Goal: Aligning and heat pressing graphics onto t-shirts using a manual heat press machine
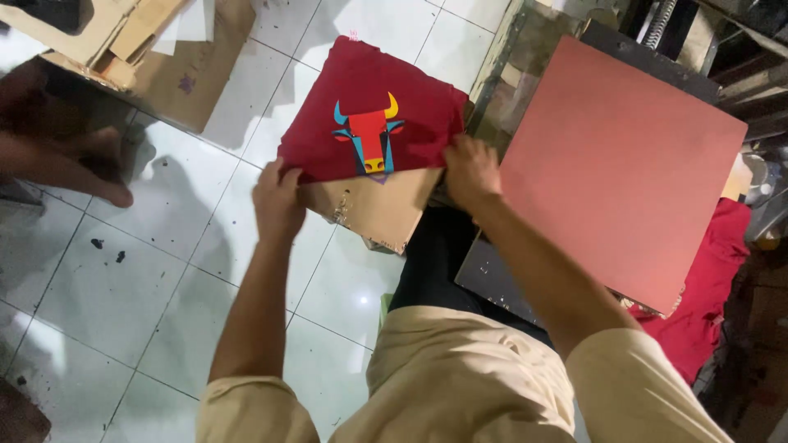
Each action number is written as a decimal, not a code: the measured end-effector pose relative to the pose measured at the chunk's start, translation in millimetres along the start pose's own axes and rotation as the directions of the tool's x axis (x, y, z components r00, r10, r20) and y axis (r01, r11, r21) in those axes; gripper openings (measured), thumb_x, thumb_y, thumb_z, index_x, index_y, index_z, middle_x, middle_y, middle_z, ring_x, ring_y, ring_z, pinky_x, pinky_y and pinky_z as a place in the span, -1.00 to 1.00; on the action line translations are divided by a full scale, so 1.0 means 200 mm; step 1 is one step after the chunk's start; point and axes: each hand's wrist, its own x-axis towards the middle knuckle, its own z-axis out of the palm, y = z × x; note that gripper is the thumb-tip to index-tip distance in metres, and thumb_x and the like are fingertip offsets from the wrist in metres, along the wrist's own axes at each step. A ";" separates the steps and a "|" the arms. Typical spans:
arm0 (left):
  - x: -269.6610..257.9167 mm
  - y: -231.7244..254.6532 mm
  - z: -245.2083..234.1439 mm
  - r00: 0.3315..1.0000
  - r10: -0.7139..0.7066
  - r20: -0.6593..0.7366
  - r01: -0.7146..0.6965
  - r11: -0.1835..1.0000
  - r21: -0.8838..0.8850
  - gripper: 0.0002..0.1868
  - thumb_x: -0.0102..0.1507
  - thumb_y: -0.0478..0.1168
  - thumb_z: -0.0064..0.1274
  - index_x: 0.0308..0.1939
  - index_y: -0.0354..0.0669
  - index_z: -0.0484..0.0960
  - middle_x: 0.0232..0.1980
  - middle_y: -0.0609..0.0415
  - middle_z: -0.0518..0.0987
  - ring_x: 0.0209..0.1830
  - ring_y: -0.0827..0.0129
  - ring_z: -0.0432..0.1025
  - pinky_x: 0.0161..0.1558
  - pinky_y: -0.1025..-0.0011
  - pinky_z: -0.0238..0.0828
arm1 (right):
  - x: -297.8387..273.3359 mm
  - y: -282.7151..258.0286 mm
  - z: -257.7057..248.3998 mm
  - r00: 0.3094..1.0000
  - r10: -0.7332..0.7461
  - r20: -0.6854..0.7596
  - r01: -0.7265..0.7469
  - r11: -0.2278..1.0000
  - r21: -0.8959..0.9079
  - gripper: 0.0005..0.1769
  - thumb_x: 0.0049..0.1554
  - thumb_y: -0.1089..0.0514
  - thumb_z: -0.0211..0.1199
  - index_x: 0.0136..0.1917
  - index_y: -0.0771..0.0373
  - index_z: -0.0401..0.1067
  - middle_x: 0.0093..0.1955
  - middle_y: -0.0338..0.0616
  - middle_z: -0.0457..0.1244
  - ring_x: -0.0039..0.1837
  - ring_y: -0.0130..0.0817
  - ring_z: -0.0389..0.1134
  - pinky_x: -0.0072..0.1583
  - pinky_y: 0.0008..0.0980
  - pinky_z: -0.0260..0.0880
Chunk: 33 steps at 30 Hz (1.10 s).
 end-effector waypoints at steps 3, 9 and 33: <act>-0.06 0.05 0.13 0.991 0.132 -0.018 -0.132 0.991 -0.008 -0.42 0.28 -0.10 0.16 0.33 -0.25 0.46 0.33 -0.35 0.42 0.33 -0.30 0.32 0.18 -0.19 0.33 | -0.03 -0.18 0.00 0.993 -0.059 0.100 0.054 0.997 0.048 -0.50 0.03 0.12 0.27 0.26 -0.13 0.42 0.35 -0.17 0.24 0.35 -0.14 0.27 0.18 -0.09 0.34; -0.11 -0.10 0.29 0.969 0.226 0.100 -0.247 0.900 0.360 -0.51 0.40 0.06 -0.05 0.37 0.00 0.52 0.44 -0.03 0.45 0.44 0.05 0.32 0.30 -0.21 0.21 | -0.06 -0.17 0.11 0.739 -0.027 0.673 -0.189 0.951 0.245 -0.15 0.21 -0.01 0.06 0.68 0.06 -0.15 0.77 -0.13 -0.28 0.71 -0.14 -0.18 0.55 0.36 -0.33; -0.36 1.61 0.72 0.561 0.802 0.203 -0.714 0.593 -0.372 -0.70 0.41 -0.09 0.11 0.13 -0.16 0.66 0.11 -0.05 0.62 0.12 0.05 0.52 0.16 0.16 0.45 | -1.45 0.99 -0.86 0.672 0.730 0.127 -0.609 0.446 0.655 -0.77 0.12 0.37 0.23 0.06 0.25 0.56 -0.02 0.00 0.41 0.05 0.00 0.45 0.04 -0.13 0.44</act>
